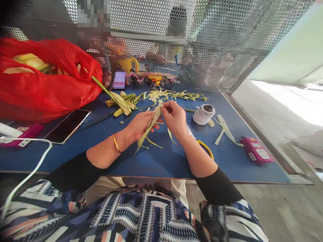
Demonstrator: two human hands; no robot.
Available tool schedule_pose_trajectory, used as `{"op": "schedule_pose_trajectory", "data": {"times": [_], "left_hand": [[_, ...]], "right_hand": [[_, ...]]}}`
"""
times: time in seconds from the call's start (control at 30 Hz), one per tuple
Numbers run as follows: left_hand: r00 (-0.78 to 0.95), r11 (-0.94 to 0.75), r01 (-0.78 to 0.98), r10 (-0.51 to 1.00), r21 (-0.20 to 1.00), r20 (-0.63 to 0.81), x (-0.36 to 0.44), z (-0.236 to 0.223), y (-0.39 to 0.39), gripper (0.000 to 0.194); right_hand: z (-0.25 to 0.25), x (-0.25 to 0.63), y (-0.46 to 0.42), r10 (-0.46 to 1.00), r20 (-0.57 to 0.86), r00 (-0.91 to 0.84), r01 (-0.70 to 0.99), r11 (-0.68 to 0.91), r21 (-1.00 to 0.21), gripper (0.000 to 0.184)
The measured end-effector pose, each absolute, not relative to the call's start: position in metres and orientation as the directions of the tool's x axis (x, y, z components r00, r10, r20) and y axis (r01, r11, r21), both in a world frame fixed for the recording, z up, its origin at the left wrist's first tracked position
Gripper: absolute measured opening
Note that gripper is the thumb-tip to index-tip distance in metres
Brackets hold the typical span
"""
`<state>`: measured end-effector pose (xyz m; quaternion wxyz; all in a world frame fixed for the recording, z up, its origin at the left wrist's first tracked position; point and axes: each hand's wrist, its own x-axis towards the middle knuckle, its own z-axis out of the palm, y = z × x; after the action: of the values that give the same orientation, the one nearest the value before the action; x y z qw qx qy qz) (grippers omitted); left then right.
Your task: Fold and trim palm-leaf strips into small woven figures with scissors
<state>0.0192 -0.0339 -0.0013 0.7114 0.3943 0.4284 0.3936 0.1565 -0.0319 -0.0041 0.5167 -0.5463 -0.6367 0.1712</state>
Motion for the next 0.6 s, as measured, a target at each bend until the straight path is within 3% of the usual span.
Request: {"op": "schedule_pose_trajectory", "data": {"times": [0.4,0.6], "left_hand": [[0.362,0.386,-0.237,0.887,0.892,-0.287,0.0218,-0.0070,-0.0308,0.020],[0.405,0.403,-0.259,0.870,0.878,-0.280,0.0206,-0.0063,-0.0316,0.030]], "right_hand": [[-0.0086,0.1542,-0.0339,0.888,0.434,0.152,0.491,0.313,-0.813,0.006],[-0.0113,0.1555,-0.0338,0.874,0.465,0.143,0.524,0.331,-0.785,0.008]]}}
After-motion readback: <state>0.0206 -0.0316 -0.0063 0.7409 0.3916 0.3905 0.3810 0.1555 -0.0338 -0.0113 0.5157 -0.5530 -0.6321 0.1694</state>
